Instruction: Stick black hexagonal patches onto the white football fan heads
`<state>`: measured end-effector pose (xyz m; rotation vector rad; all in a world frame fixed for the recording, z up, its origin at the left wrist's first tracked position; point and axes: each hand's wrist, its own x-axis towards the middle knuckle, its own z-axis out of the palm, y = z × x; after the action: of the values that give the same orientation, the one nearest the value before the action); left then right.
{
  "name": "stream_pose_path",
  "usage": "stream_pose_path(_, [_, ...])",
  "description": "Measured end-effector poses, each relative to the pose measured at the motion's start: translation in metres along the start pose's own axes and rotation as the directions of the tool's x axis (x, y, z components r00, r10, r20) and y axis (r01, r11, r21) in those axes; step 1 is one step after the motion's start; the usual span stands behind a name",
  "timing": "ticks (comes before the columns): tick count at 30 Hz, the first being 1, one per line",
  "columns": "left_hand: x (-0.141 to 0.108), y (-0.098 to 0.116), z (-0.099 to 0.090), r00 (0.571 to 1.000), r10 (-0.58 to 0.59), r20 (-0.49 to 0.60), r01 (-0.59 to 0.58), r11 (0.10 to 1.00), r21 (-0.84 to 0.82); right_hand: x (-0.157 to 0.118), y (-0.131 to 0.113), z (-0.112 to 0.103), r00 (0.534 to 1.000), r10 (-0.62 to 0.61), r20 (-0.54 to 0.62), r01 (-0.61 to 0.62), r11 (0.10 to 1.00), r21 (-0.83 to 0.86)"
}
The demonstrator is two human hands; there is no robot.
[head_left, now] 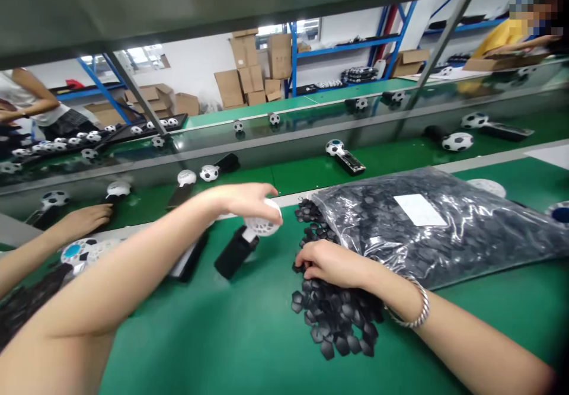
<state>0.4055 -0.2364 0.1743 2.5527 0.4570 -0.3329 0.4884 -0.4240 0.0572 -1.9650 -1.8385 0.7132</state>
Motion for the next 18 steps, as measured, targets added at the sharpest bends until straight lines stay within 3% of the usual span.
stream_pose_path(3, [0.023,-0.014,0.037,0.995,-0.025,0.099,0.037,0.993,-0.113,0.001,0.003,0.003,0.997,-0.063,-0.053,0.060,0.997,-0.058])
stream_pose_path(7, [0.038,-0.038,0.079,0.997,-0.055,-0.051,0.048,0.990,-0.130,0.005,0.010,0.010,0.991,-0.040,-0.127,0.028,0.995,-0.094])
stream_pose_path(11, [0.017,-0.057,0.102,0.954,0.044,-0.298,-0.044,0.999,0.005,0.007,0.012,0.011,0.976,0.016,-0.216,-0.017,1.000,-0.003])
stream_pose_path(15, [-0.015,-0.066,0.114,0.957,0.122,-0.262,-0.124,0.992,0.012,0.008,0.009,0.009,0.944,0.090,-0.318,-0.041,0.987,0.157])
stream_pose_path(18, [-0.028,-0.068,0.121,0.959,0.118,-0.258,-0.138,0.988,-0.062,0.008,0.003,0.012,0.920,0.071,-0.385,0.047,0.957,0.287])
